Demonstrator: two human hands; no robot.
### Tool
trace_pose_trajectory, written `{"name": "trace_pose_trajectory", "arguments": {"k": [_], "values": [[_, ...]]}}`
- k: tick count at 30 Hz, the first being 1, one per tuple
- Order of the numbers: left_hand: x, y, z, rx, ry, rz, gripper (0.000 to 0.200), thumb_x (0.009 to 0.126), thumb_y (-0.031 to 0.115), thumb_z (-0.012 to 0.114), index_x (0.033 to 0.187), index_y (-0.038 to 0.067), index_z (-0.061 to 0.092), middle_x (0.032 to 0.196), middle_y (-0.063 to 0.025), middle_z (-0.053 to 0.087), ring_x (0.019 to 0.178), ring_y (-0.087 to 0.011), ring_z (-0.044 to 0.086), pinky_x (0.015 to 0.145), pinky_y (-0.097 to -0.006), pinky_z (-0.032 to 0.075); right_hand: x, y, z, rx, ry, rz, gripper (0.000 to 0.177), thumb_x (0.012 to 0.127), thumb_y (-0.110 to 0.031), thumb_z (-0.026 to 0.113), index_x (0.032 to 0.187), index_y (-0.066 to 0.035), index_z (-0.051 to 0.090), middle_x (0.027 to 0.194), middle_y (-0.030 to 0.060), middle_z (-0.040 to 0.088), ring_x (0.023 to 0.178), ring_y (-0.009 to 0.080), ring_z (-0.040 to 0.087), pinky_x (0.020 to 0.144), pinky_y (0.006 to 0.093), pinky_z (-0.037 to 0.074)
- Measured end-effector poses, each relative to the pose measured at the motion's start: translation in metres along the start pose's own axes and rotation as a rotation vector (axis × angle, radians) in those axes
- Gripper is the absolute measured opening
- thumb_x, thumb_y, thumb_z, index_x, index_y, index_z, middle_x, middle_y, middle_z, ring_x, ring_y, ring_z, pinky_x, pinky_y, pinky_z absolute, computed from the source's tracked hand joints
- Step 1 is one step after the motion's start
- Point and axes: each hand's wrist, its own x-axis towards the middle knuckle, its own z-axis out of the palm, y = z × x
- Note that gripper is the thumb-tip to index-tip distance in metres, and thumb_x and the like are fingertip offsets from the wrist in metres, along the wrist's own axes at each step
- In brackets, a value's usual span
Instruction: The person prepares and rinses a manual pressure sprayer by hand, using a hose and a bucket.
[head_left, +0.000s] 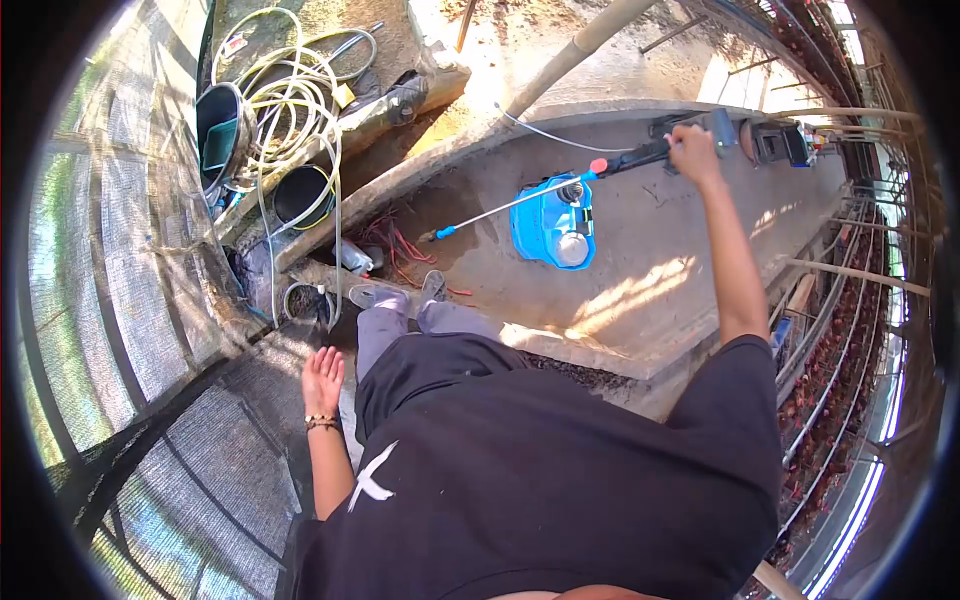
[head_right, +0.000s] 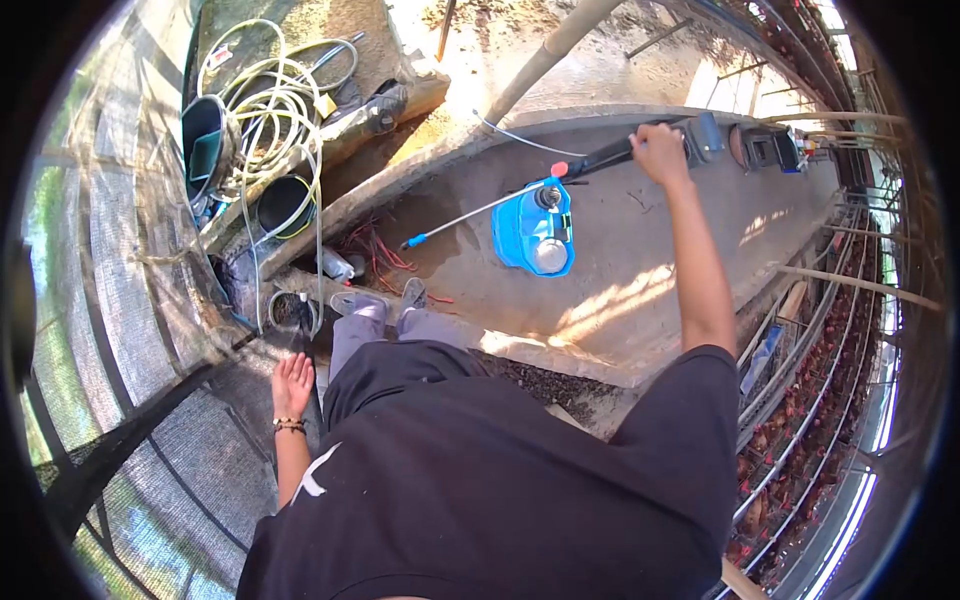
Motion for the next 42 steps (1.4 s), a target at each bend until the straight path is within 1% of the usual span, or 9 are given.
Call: {"name": "trace_pose_trajectory", "arguments": {"k": [8, 15, 24, 27, 29, 35, 36, 38, 42], "values": [[-0.083, -0.016, -0.090, 0.341, 0.353, 0.032, 0.051, 0.096, 0.040, 0.054, 0.130, 0.002, 0.048, 0.127, -0.0148, 0.057, 0.111, -0.0256, 0.059, 0.094, -0.0353, 0.049, -0.105, 0.012, 0.117, -0.114, -0.181, 0.209, 0.026, 0.083, -0.031, 0.065, 0.073, -0.007, 0.067, 0.078, 0.0132, 0.067, 0.084, 0.0308, 0.061, 0.079, 0.0441, 0.042], [-0.118, -0.030, -0.106, 0.724, 0.491, -0.085, 0.029, 0.094, 0.032, 0.056, 0.112, 0.011, 0.062, 0.086, -0.0001, 0.067, 0.062, -0.0066, 0.055, 0.052, -0.0202, 0.040, -0.166, 0.001, 0.213, -0.131, -0.395, 0.199, 0.032, 0.087, -0.039, 0.064, 0.080, -0.008, 0.069, 0.082, 0.0108, 0.069, 0.090, 0.0280, 0.060, 0.084, 0.0411, 0.040], [-0.136, -0.024, -0.118, 1.178, 0.448, 0.129, 0.025, 0.095, 0.026, 0.057, 0.100, 0.006, 0.070, 0.082, 0.0022, 0.062, 0.068, -0.0057, 0.052, 0.059, -0.0229, 0.042, -0.189, 0.009, 0.267, -0.445, -0.818, 0.379, 0.046, 0.086, -0.034, 0.065, 0.124, -0.011, 0.057, 0.128, 0.0097, 0.058, 0.123, 0.0233, 0.053, 0.112, 0.0581, 0.020], [-0.128, -0.037, -0.133, 1.186, 0.375, 0.173, 0.026, 0.095, 0.026, 0.057, 0.101, 0.004, 0.069, 0.086, -0.0003, 0.065, 0.072, -0.0078, 0.055, 0.062, -0.0251, 0.045, -0.187, -0.032, 0.293, -0.060, -0.756, 0.604, 0.056, 0.076, -0.035, 0.074, 0.122, -0.009, 0.055, 0.126, 0.0172, 0.055, 0.117, 0.0313, 0.055, 0.099, 0.0528, 0.041], [-0.127, -0.049, -0.121, 1.126, 0.354, 0.114, 0.027, 0.095, 0.026, 0.057, 0.102, 0.003, 0.069, 0.087, -0.0008, 0.065, 0.073, -0.0082, 0.056, 0.063, -0.0255, 0.046, -0.219, -0.071, 0.342, 0.407, -0.453, 0.455, 0.029, 0.078, -0.024, 0.070, 0.100, -0.006, 0.066, 0.095, 0.0180, 0.067, 0.093, 0.0345, 0.065, 0.078, 0.0424, 0.051], [-0.129, -0.079, -0.088, 0.934, 0.325, 0.013, 0.028, 0.094, 0.025, 0.057, 0.103, 0.001, 0.069, 0.090, -0.0026, 0.066, 0.075, -0.0094, 0.058, 0.064, -0.0265, 0.047, -0.252, -0.338, 0.247, 0.875, -0.904, 0.225, 0.025, 0.086, -0.020, 0.061, 0.072, 0.000, 0.069, 0.068, 0.0235, 0.064, 0.060, 0.0312, 0.066, 0.059, 0.0437, 0.050], [-0.128, -0.082, -0.084, 0.902, 0.325, -0.003, 0.029, 0.094, 0.025, 0.057, 0.103, 0.000, 0.069, 0.090, -0.0029, 0.067, 0.075, -0.0096, 0.058, 0.064, -0.0266, 0.047, -0.273, -0.369, 0.241, 1.123, -1.023, 0.493, 0.028, 0.089, -0.018, 0.060, 0.070, 0.000, 0.068, 0.063, 0.0203, 0.064, 0.055, 0.0259, 0.063, 0.053, 0.0409, 0.048], [-0.126, -0.082, -0.078, 0.837, 0.318, -0.023, 0.029, 0.094, 0.025, 0.057, 0.103, 0.000, 0.069, 0.091, -0.0035, 0.067, 0.076, -0.0100, 0.059, 0.065, -0.0270, 0.048, -0.290, -0.399, 0.234, 0.918, -0.849, 0.085, 0.023, 0.090, -0.012, 0.057, 0.075, 0.001, 0.068, 0.062, 0.0115, 0.064, 0.050, 0.0180, 0.058, 0.047, 0.0334, 0.046], [-0.116, -0.055, -0.064, 0.721, 0.278, -0.075, 0.030, 0.094, 0.024, 0.057, 0.104, -0.002, 0.068, 0.093, -0.0046, 0.068, 0.077, -0.0108, 0.060, 0.066, -0.0276, 0.048, -0.282, -0.404, 0.249, 1.126, -0.925, 0.614, 0.015, 0.086, -0.002, 0.054, 0.081, 0.002, 0.067, 0.065, 0.0066, 0.063, 0.049, 0.0130, 0.054, 0.044, 0.0281, 0.044]]}}
